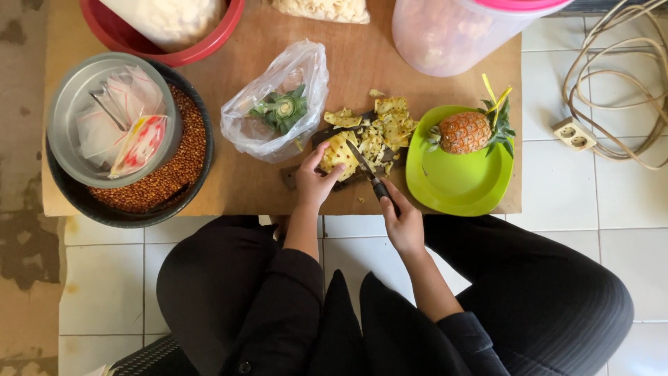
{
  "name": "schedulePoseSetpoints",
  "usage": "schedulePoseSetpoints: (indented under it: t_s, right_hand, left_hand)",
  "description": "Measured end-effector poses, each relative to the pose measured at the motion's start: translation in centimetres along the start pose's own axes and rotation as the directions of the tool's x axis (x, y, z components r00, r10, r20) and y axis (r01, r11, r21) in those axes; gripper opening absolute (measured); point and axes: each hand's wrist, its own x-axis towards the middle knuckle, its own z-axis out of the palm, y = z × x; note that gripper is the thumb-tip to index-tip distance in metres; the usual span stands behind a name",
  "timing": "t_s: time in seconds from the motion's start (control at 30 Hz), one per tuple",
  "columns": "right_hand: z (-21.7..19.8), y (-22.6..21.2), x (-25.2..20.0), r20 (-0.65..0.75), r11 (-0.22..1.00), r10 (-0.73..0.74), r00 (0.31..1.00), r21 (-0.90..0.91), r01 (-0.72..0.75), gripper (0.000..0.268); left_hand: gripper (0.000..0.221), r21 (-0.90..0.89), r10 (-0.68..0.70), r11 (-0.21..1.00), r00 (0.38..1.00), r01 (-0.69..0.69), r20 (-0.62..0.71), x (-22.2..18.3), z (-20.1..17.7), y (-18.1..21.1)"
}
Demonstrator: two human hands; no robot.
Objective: A person uses a knife to peel the skin and remove the eyes from a pineapple on a wooden surface.
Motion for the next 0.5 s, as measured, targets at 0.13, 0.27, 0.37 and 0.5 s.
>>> schedulePoseSetpoints:
  t_s: [0.13,0.27,0.37,0.5]
  right_hand:
    - [1.3,2.0,1.2,-0.007,0.996,0.016,1.0,0.083,-0.016,0.04]
    - [2.5,4.0,2.2,-0.023,0.987,-0.036,0.999,0.157,0.039,0.038]
    - [3.5,5.1,2.5,-0.022,0.973,-0.034,0.999,0.228,0.038,0.037]
    - [3.8,5.5,2.8,-0.019,0.959,-0.03,0.999,0.281,0.034,0.037]
  left_hand:
    - [0.07,-0.006,-0.023,1.0,1.0,0.023,0.001,0.1,0.0,-0.2]
    - [0.069,-0.014,-0.029,0.999,1.0,0.029,0.004,0.3,-0.2,-0.2]
    - [0.069,-0.031,-0.05,0.998,0.999,0.05,0.005,0.3,-0.4,0.0]
    - [0.07,-0.016,-0.077,0.997,0.997,0.078,0.017,0.3,-0.5,0.2]
